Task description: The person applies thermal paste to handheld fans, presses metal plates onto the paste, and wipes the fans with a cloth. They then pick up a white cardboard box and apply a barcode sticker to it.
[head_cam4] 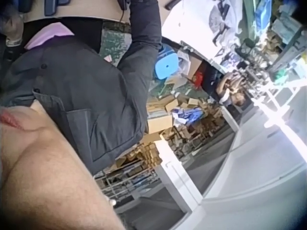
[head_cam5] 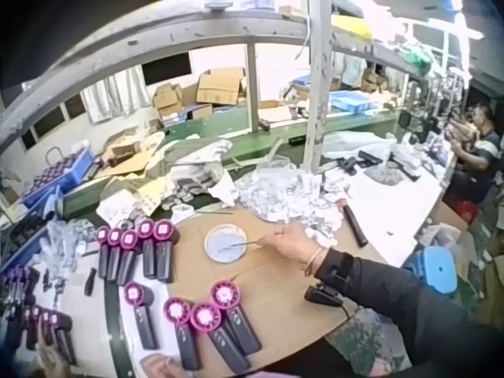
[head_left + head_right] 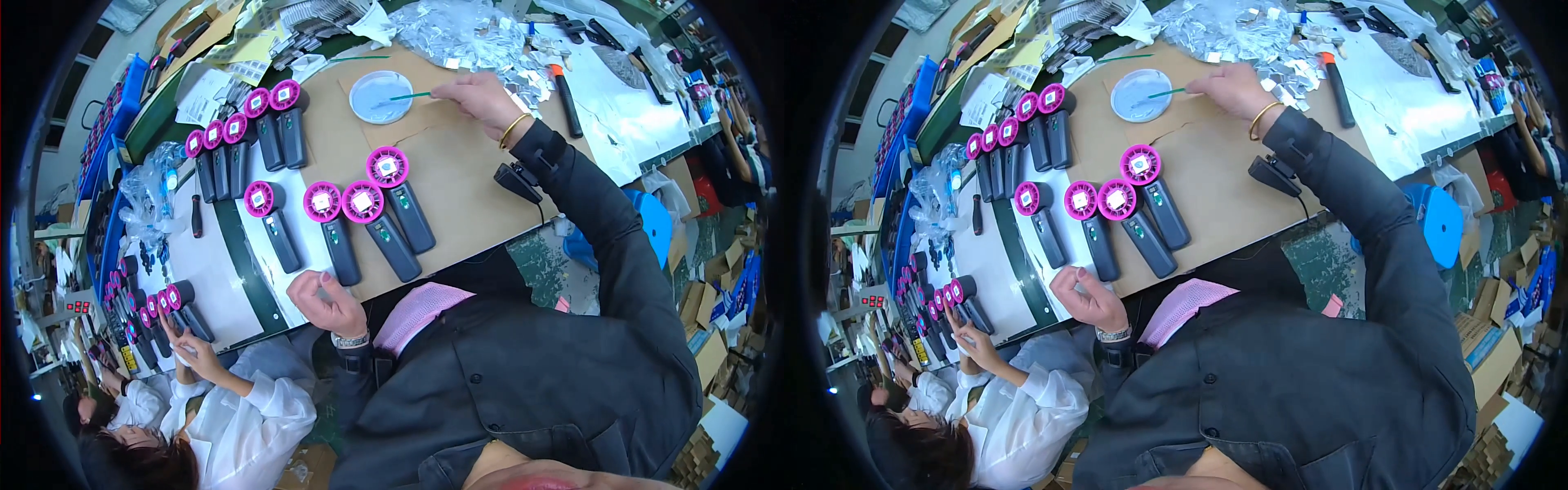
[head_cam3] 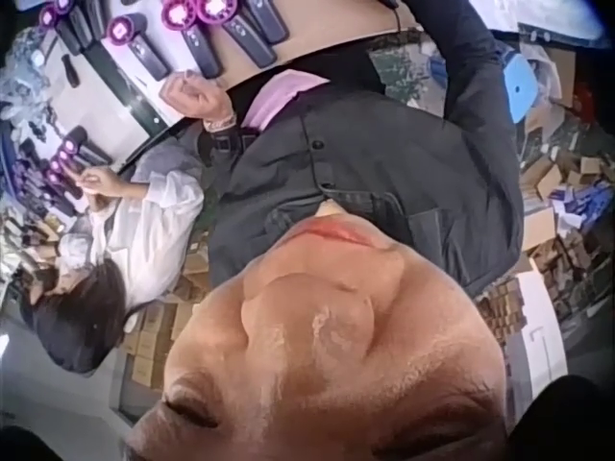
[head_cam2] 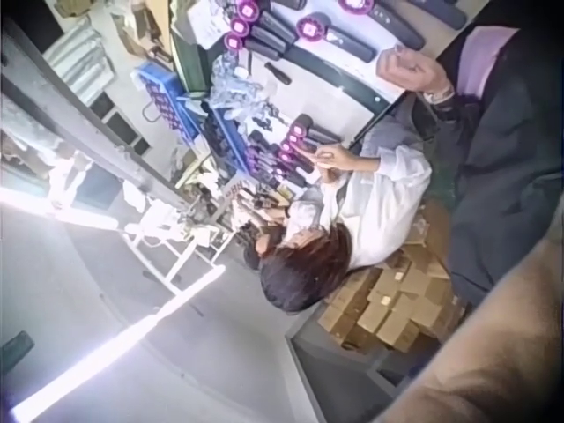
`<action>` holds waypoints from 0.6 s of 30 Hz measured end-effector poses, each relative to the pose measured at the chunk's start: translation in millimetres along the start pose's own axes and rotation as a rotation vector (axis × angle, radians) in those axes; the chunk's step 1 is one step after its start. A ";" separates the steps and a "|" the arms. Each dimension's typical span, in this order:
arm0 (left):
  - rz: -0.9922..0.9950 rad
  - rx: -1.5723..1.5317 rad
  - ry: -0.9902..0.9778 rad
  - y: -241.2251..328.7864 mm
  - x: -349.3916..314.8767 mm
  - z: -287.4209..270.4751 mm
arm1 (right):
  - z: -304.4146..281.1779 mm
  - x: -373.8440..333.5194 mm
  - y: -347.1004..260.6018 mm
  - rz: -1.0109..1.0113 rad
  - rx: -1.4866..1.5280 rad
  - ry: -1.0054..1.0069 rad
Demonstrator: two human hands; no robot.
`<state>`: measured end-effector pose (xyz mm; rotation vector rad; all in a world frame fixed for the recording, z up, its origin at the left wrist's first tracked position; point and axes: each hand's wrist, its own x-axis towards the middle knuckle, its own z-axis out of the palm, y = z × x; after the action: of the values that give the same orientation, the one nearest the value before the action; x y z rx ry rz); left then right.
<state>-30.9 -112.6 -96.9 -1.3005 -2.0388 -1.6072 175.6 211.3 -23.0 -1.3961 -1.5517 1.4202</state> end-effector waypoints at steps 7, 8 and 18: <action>0.037 0.051 -0.013 4.7 3.6 -0.3 | -18.6 -4.0 -7.0 0.107 0.376 -0.207; 0.031 0.050 -0.015 3.4 2.8 -0.6 | -16.6 -4.3 -3.0 0.112 0.290 -0.152; 0.081 0.076 -0.016 4.9 4.9 -1.1 | -26.1 -22.0 -22.2 0.083 0.444 -0.210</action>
<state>-30.4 -111.2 -90.0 -1.3549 -2.0093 -1.4741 198.9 201.4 8.9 -1.0794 -1.2037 1.8738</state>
